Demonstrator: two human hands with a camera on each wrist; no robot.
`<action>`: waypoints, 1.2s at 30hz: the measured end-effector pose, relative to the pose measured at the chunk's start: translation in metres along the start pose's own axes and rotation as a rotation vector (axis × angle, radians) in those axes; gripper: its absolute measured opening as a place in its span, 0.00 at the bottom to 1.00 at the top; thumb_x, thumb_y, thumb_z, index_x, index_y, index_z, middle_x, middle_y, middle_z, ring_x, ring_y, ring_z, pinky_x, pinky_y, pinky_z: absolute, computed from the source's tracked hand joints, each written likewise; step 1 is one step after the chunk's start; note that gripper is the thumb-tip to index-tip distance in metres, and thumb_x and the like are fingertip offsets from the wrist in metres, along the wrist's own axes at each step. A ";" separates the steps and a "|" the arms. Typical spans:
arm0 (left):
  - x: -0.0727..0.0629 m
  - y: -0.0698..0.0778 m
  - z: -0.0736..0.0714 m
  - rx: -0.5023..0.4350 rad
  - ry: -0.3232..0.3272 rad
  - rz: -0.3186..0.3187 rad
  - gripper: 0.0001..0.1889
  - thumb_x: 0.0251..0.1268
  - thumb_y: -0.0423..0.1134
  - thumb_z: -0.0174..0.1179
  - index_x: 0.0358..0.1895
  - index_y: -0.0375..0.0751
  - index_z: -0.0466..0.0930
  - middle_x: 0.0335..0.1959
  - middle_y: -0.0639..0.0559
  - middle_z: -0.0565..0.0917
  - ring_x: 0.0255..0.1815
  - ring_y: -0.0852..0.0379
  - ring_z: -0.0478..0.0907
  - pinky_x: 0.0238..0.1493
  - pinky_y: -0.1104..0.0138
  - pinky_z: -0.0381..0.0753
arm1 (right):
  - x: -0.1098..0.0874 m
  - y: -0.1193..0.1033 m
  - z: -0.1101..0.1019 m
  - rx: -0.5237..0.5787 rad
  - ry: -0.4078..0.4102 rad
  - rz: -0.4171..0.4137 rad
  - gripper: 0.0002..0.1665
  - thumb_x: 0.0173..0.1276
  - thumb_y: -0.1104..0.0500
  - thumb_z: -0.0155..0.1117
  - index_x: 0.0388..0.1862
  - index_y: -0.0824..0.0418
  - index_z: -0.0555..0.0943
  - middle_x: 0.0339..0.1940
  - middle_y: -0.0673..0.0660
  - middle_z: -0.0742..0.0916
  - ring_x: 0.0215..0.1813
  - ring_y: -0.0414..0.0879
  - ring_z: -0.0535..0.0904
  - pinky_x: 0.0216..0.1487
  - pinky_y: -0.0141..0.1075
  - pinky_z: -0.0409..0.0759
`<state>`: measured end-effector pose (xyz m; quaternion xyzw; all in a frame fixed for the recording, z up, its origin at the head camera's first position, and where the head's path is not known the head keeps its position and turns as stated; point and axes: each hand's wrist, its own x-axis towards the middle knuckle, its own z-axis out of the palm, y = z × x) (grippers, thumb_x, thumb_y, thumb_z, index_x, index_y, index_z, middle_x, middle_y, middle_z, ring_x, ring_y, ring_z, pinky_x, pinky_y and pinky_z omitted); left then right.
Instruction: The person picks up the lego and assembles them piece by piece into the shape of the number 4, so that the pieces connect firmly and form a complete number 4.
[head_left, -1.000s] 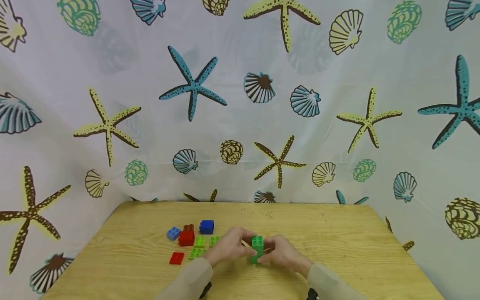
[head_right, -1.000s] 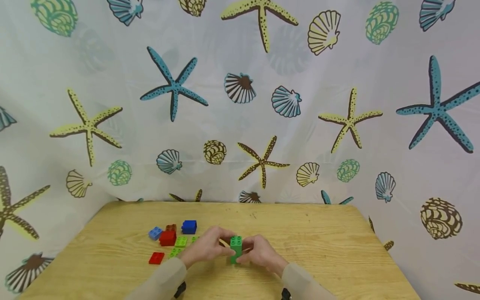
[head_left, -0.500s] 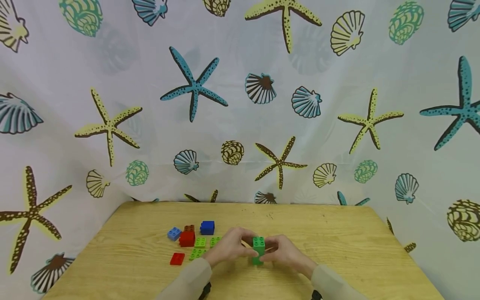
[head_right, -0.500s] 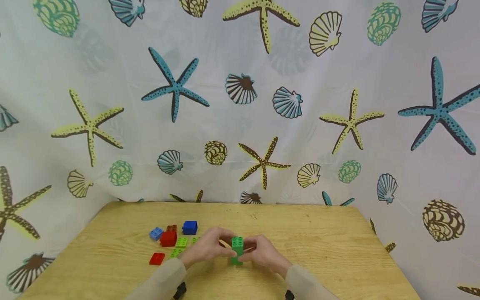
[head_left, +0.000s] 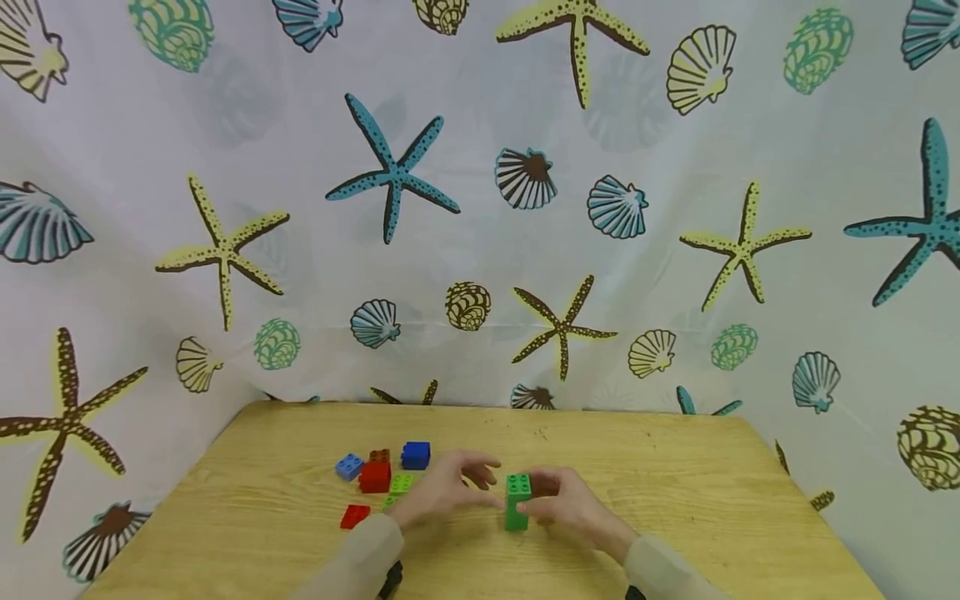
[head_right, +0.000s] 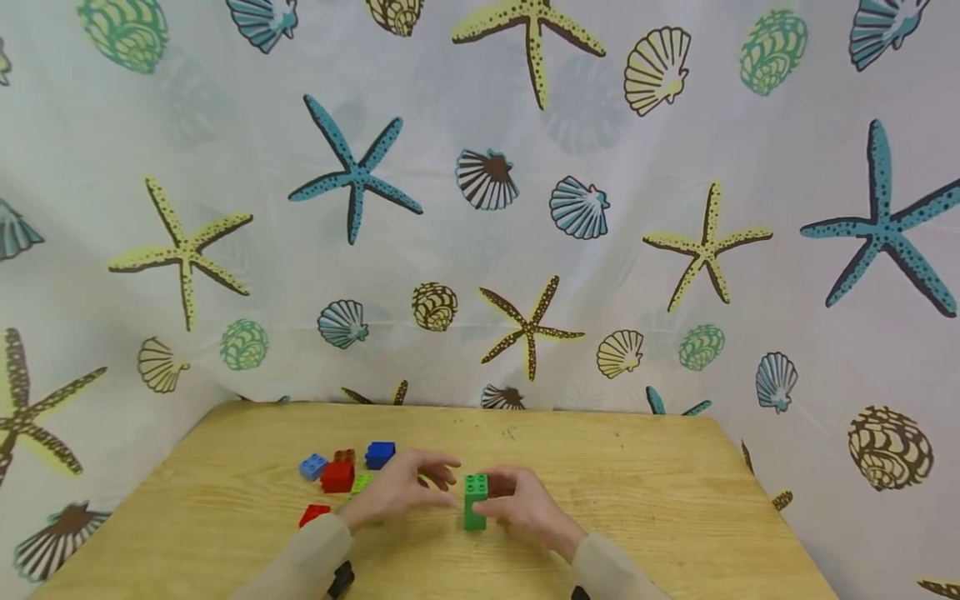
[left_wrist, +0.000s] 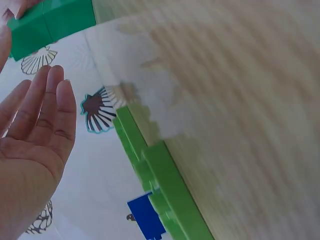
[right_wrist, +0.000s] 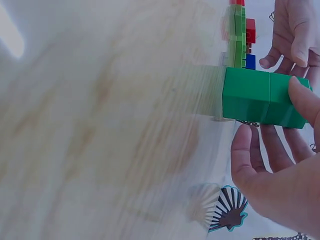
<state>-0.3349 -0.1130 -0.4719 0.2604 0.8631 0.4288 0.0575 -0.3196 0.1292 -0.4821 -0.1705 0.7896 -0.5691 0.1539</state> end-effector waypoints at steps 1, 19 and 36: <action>-0.001 -0.001 -0.002 -0.002 0.006 0.002 0.28 0.56 0.48 0.72 0.59 0.43 0.80 0.44 0.48 0.87 0.43 0.57 0.82 0.43 0.62 0.82 | 0.000 0.000 0.000 0.005 0.009 -0.004 0.31 0.63 0.55 0.72 0.64 0.63 0.76 0.54 0.57 0.85 0.55 0.48 0.80 0.50 0.39 0.82; -0.013 -0.027 -0.035 -0.079 0.145 -0.098 0.11 0.65 0.34 0.64 0.49 0.40 0.85 0.46 0.47 0.86 0.46 0.54 0.82 0.47 0.60 0.82 | -0.003 0.001 0.000 0.140 0.050 -0.006 0.31 0.63 0.57 0.72 0.63 0.66 0.76 0.53 0.56 0.86 0.53 0.45 0.81 0.50 0.37 0.82; -0.011 -0.040 -0.046 0.055 0.082 -0.234 0.18 0.57 0.24 0.66 0.52 0.36 0.84 0.49 0.48 0.85 0.51 0.49 0.80 0.53 0.52 0.80 | -0.002 0.001 -0.001 0.208 0.019 0.015 0.30 0.63 0.59 0.71 0.64 0.63 0.76 0.55 0.57 0.85 0.54 0.45 0.81 0.48 0.40 0.84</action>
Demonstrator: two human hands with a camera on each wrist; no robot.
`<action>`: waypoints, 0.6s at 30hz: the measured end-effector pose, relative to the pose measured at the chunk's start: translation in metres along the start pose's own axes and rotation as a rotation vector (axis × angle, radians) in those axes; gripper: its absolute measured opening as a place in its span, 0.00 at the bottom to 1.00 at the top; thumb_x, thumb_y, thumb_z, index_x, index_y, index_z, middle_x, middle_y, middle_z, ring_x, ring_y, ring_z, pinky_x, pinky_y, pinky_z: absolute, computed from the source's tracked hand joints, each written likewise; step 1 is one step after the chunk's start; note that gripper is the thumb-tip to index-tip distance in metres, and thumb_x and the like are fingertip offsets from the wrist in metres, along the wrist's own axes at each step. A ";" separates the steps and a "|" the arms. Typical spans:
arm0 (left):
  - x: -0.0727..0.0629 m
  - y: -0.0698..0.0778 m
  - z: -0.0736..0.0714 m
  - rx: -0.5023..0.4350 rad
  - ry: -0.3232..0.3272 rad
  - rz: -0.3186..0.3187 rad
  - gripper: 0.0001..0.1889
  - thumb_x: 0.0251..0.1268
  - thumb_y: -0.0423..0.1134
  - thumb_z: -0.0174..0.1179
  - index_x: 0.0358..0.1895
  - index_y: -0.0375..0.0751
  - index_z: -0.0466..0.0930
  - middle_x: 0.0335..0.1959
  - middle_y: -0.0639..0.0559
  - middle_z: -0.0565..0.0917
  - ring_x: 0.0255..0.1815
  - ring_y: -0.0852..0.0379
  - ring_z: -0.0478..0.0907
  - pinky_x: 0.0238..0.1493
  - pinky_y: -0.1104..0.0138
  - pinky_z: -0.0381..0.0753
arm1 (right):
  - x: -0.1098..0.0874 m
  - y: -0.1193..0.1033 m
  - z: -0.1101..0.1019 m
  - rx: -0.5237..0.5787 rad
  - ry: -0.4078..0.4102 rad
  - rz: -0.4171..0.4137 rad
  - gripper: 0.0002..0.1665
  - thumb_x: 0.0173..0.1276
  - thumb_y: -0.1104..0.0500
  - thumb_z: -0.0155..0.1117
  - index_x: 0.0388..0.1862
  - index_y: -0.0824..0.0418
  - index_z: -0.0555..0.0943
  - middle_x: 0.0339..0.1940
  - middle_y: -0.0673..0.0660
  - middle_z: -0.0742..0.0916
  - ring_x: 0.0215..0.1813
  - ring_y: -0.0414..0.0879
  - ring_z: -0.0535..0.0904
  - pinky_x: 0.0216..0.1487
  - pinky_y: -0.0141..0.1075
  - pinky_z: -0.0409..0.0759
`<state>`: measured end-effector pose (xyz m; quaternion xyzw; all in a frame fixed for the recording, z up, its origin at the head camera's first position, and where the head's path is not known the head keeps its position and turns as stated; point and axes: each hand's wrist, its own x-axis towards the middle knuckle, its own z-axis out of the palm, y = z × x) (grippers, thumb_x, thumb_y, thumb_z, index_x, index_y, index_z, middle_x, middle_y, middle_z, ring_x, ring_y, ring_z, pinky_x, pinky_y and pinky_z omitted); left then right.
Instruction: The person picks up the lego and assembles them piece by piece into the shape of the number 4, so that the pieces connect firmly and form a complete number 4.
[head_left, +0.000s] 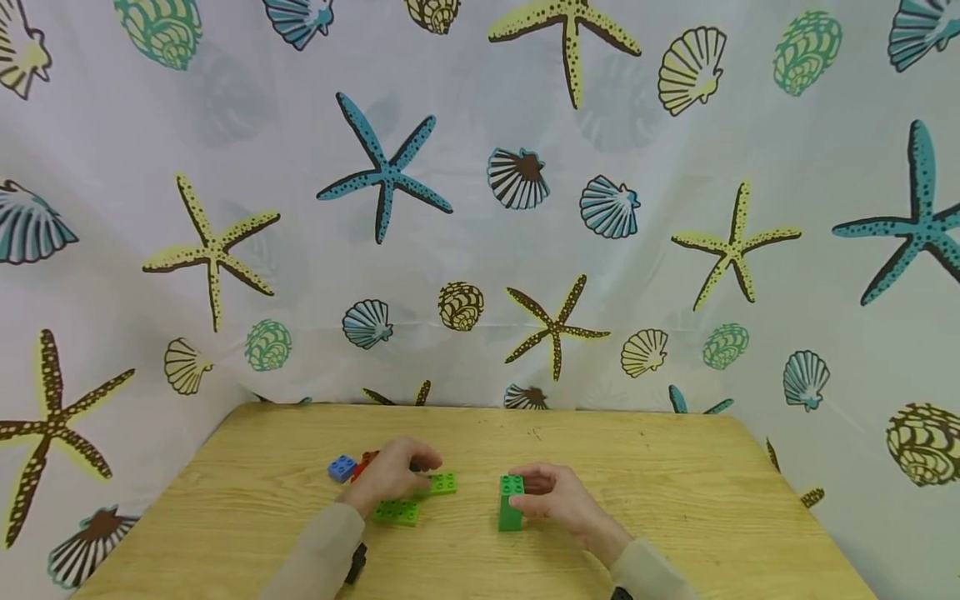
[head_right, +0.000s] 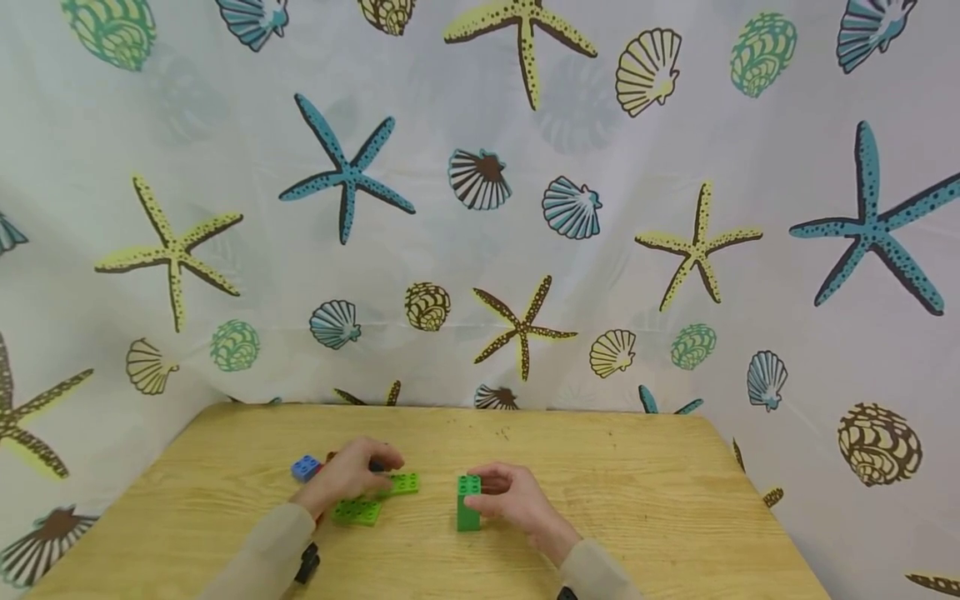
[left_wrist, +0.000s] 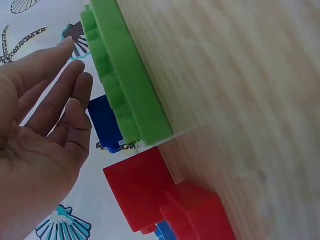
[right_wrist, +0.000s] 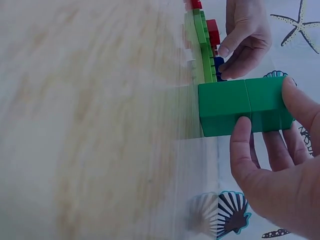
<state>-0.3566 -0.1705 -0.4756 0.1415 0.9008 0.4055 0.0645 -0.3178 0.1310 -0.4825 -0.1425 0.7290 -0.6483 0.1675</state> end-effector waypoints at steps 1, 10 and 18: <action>0.000 -0.001 0.000 0.011 -0.005 0.001 0.18 0.56 0.24 0.67 0.52 0.36 0.84 0.49 0.48 0.85 0.52 0.48 0.80 0.53 0.52 0.80 | 0.000 0.000 0.001 0.002 -0.001 0.002 0.30 0.63 0.59 0.71 0.64 0.63 0.76 0.55 0.57 0.85 0.54 0.45 0.81 0.48 0.40 0.84; 0.002 -0.004 0.003 0.087 -0.018 0.007 0.21 0.51 0.26 0.71 0.52 0.38 0.84 0.48 0.50 0.84 0.51 0.49 0.80 0.54 0.53 0.80 | 0.001 0.000 0.004 0.006 0.002 0.009 0.33 0.63 0.59 0.71 0.66 0.66 0.74 0.56 0.58 0.85 0.51 0.44 0.81 0.47 0.39 0.84; 0.003 -0.003 0.005 0.172 -0.035 0.033 0.19 0.50 0.27 0.73 0.48 0.40 0.85 0.46 0.51 0.84 0.50 0.51 0.80 0.56 0.52 0.79 | 0.000 -0.001 0.005 -0.028 0.022 0.020 0.34 0.62 0.58 0.72 0.66 0.65 0.74 0.57 0.58 0.84 0.52 0.44 0.81 0.45 0.37 0.83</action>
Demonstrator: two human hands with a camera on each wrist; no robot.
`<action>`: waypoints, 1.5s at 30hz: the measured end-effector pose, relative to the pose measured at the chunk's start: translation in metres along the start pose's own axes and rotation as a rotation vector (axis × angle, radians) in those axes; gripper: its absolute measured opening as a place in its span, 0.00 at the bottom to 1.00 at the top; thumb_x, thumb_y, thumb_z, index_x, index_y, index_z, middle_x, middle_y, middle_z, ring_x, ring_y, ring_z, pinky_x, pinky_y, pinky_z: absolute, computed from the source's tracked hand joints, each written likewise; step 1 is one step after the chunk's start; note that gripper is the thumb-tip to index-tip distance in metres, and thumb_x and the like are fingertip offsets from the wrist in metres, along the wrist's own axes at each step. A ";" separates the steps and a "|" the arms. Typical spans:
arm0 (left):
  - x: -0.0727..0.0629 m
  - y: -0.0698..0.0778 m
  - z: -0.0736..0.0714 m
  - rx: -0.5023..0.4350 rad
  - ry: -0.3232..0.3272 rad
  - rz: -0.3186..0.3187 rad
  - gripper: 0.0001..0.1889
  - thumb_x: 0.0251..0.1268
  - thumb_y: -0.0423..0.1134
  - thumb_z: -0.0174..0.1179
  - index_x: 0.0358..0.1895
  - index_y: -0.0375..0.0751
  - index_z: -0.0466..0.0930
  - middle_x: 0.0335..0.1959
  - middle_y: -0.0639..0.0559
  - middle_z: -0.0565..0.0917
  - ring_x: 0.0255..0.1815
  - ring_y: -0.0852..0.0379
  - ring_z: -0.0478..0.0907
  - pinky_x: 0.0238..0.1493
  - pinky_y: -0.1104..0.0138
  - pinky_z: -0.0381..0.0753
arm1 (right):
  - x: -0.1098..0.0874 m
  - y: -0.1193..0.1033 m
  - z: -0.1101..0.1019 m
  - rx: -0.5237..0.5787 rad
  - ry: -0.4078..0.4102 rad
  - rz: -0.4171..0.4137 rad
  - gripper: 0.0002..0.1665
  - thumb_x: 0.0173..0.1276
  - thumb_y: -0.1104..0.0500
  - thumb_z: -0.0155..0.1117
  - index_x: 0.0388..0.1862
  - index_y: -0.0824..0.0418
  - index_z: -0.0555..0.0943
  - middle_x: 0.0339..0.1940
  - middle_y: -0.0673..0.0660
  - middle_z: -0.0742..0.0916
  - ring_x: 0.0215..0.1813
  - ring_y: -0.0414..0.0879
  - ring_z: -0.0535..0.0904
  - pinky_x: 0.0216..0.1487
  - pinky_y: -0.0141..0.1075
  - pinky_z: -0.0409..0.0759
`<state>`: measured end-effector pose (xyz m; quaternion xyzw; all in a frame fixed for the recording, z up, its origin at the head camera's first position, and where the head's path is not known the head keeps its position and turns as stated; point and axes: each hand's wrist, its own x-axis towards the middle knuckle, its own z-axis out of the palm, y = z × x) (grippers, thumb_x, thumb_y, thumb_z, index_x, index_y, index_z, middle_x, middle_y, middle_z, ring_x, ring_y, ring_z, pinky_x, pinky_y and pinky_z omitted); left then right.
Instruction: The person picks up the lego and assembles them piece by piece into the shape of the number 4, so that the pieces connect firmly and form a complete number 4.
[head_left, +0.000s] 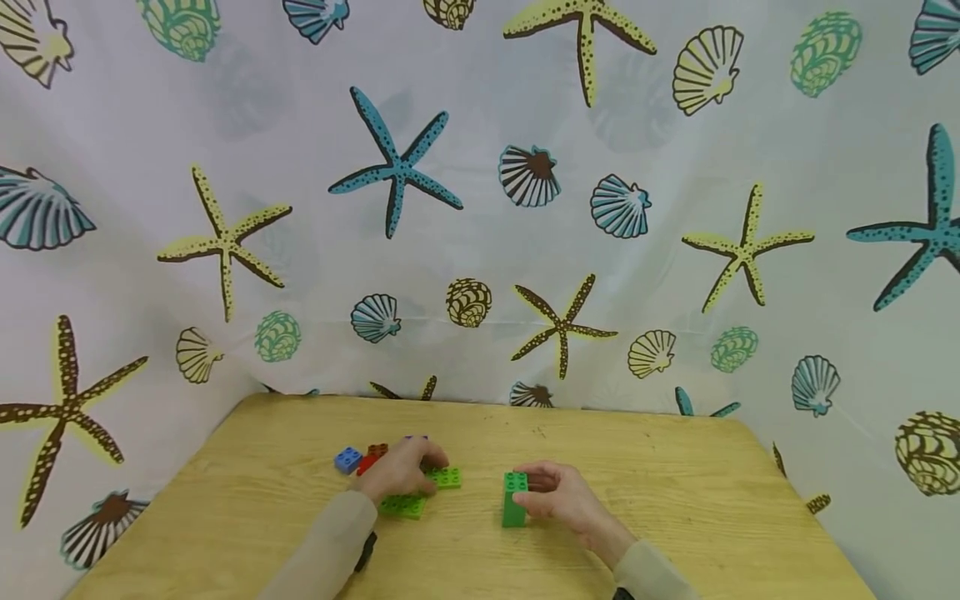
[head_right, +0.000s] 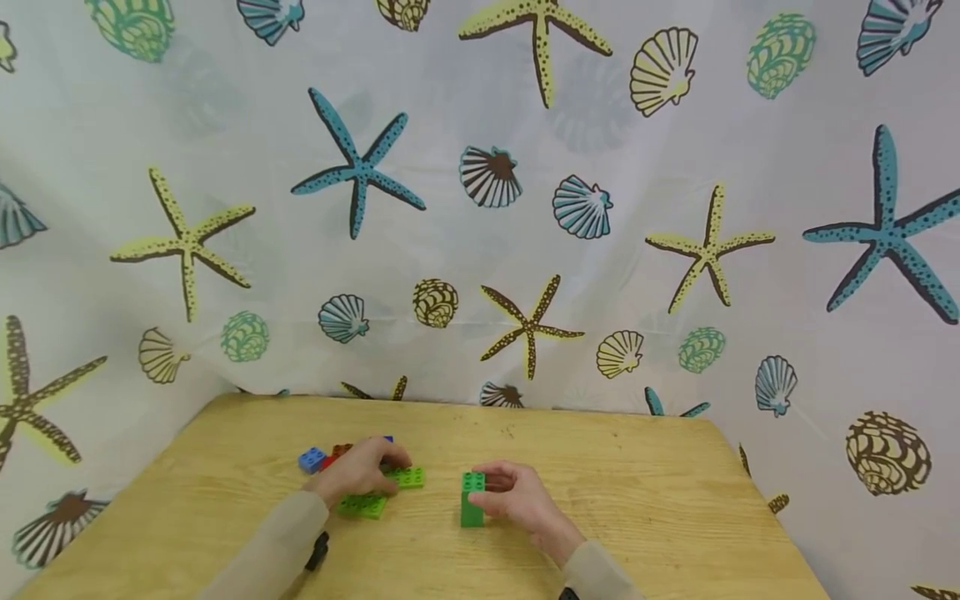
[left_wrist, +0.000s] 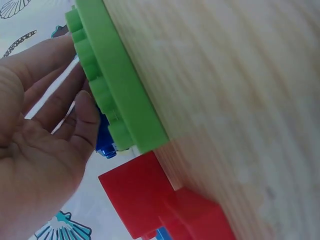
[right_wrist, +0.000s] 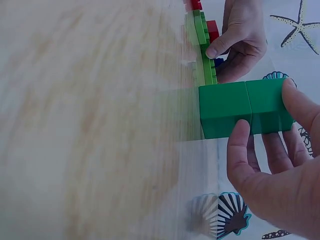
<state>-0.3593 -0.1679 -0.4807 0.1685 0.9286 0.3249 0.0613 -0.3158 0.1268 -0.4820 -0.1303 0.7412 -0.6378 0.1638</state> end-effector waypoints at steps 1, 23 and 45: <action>0.000 0.000 0.000 0.004 0.000 -0.007 0.19 0.50 0.27 0.73 0.48 0.40 0.85 0.46 0.51 0.85 0.50 0.52 0.80 0.56 0.52 0.79 | 0.000 0.000 0.000 -0.001 -0.001 0.001 0.34 0.62 0.58 0.72 0.66 0.65 0.74 0.57 0.58 0.84 0.52 0.44 0.81 0.45 0.37 0.83; 0.000 0.002 0.002 -0.021 0.010 -0.034 0.23 0.44 0.25 0.74 0.49 0.38 0.85 0.45 0.50 0.85 0.48 0.52 0.80 0.53 0.53 0.80 | 0.000 0.000 0.001 0.038 0.015 0.030 0.33 0.62 0.58 0.72 0.65 0.64 0.75 0.57 0.57 0.84 0.48 0.42 0.82 0.43 0.38 0.84; -0.009 0.021 0.010 -0.298 0.197 0.015 0.21 0.58 0.31 0.66 0.57 0.42 0.82 0.54 0.50 0.84 0.54 0.50 0.79 0.53 0.54 0.80 | 0.002 0.002 -0.003 0.057 0.002 0.053 0.34 0.63 0.57 0.72 0.67 0.63 0.74 0.58 0.57 0.84 0.51 0.43 0.81 0.46 0.40 0.84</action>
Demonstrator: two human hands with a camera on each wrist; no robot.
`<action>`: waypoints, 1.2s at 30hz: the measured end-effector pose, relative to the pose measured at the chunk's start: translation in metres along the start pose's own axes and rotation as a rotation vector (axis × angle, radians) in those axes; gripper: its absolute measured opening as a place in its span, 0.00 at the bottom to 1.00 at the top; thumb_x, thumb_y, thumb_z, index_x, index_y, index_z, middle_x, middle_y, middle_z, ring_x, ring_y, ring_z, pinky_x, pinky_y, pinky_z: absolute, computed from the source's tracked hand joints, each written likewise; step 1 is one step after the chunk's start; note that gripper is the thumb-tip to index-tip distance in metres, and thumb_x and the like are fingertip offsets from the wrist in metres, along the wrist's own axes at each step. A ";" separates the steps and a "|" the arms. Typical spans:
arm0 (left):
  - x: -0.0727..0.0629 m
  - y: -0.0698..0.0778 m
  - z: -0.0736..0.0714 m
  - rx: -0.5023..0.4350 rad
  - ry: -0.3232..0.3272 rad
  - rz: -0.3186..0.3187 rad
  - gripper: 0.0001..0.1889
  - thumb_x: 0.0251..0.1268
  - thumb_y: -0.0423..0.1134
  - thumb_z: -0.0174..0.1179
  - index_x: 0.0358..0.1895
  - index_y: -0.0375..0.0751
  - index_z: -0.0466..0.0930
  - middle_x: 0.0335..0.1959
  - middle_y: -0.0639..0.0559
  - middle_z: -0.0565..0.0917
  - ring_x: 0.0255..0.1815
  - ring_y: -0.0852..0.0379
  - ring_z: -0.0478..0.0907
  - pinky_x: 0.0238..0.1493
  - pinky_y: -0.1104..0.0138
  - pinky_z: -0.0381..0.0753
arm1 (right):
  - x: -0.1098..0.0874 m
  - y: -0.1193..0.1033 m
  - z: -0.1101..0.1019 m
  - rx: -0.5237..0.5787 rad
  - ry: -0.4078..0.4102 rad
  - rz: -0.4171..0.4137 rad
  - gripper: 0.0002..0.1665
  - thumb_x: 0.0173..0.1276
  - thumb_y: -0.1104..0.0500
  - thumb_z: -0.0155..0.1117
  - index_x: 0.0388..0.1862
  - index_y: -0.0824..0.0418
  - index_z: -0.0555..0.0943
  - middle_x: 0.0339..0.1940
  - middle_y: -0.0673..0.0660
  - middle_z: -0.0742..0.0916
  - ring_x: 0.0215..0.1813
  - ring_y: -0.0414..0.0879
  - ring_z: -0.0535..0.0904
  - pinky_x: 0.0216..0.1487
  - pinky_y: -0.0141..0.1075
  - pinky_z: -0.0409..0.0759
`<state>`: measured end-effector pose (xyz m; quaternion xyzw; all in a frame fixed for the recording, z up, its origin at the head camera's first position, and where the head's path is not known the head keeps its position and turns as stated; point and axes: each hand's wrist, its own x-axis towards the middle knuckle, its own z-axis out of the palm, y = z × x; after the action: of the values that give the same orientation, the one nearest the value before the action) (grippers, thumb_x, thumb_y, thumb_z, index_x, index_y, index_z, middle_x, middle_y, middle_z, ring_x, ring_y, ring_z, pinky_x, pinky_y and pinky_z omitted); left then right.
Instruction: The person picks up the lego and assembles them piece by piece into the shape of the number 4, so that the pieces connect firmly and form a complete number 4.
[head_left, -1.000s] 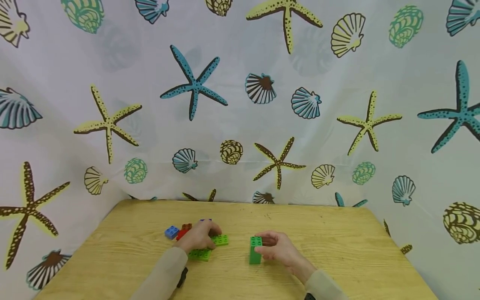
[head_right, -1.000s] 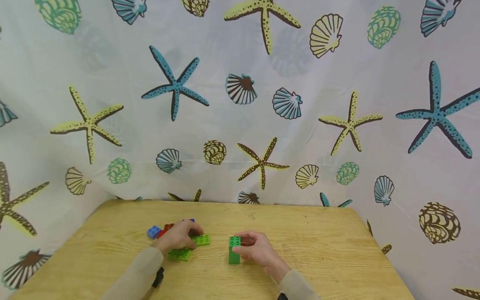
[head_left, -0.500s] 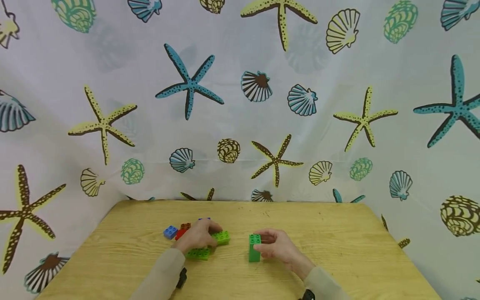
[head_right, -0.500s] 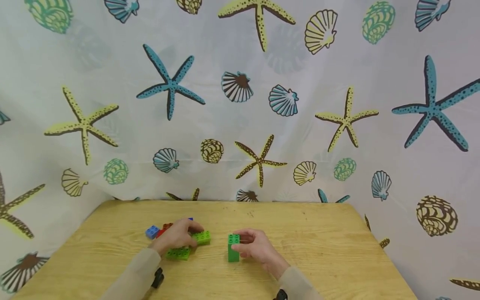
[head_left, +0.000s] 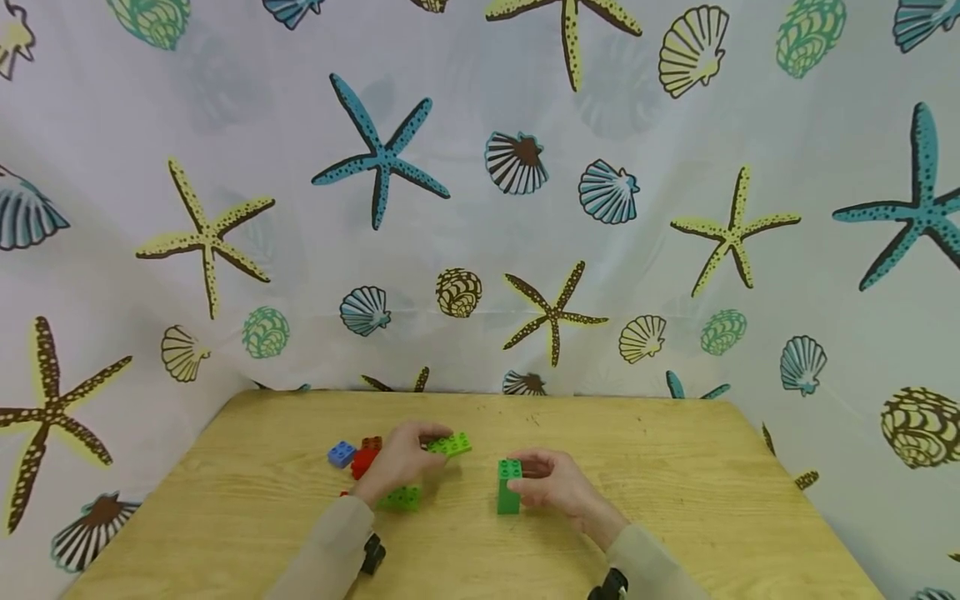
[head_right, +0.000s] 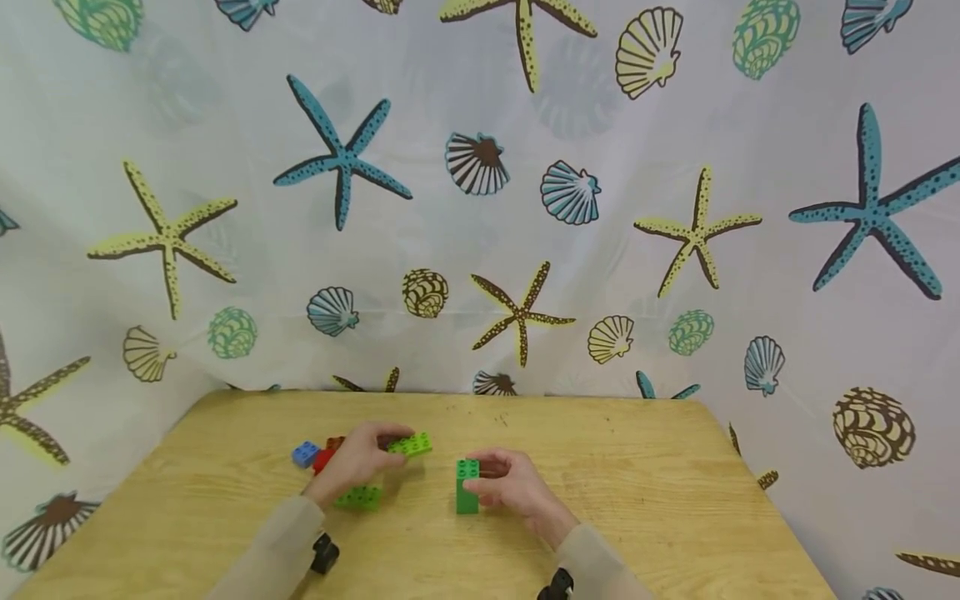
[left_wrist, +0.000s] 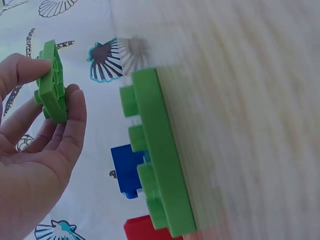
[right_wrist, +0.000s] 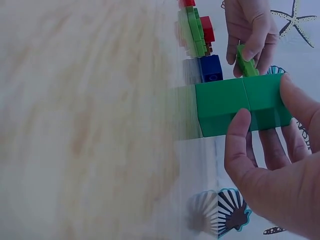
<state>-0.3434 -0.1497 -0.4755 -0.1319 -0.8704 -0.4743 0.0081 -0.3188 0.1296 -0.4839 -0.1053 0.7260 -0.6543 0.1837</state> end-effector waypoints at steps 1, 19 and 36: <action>0.000 0.002 0.001 0.005 0.013 0.005 0.21 0.58 0.31 0.66 0.56 0.43 0.83 0.54 0.50 0.84 0.54 0.50 0.79 0.52 0.55 0.80 | 0.000 -0.001 0.000 0.004 0.000 0.001 0.34 0.63 0.57 0.72 0.67 0.63 0.74 0.58 0.57 0.84 0.51 0.43 0.81 0.46 0.40 0.84; -0.004 0.016 0.009 -0.097 0.087 0.020 0.19 0.58 0.32 0.68 0.54 0.49 0.84 0.53 0.53 0.83 0.50 0.54 0.78 0.46 0.63 0.81 | 0.002 0.002 0.000 0.071 -0.029 -0.012 0.34 0.64 0.61 0.70 0.68 0.66 0.72 0.55 0.57 0.84 0.49 0.44 0.83 0.47 0.43 0.85; -0.007 0.026 0.019 -0.259 -0.047 0.110 0.19 0.58 0.33 0.69 0.55 0.40 0.84 0.54 0.42 0.84 0.47 0.51 0.82 0.43 0.65 0.84 | 0.001 0.002 -0.001 0.093 -0.042 -0.014 0.34 0.65 0.61 0.69 0.69 0.67 0.71 0.58 0.59 0.83 0.50 0.45 0.83 0.48 0.43 0.85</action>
<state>-0.3288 -0.1223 -0.4652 -0.1907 -0.7931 -0.5784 -0.0034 -0.3197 0.1301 -0.4857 -0.1153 0.6899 -0.6864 0.1991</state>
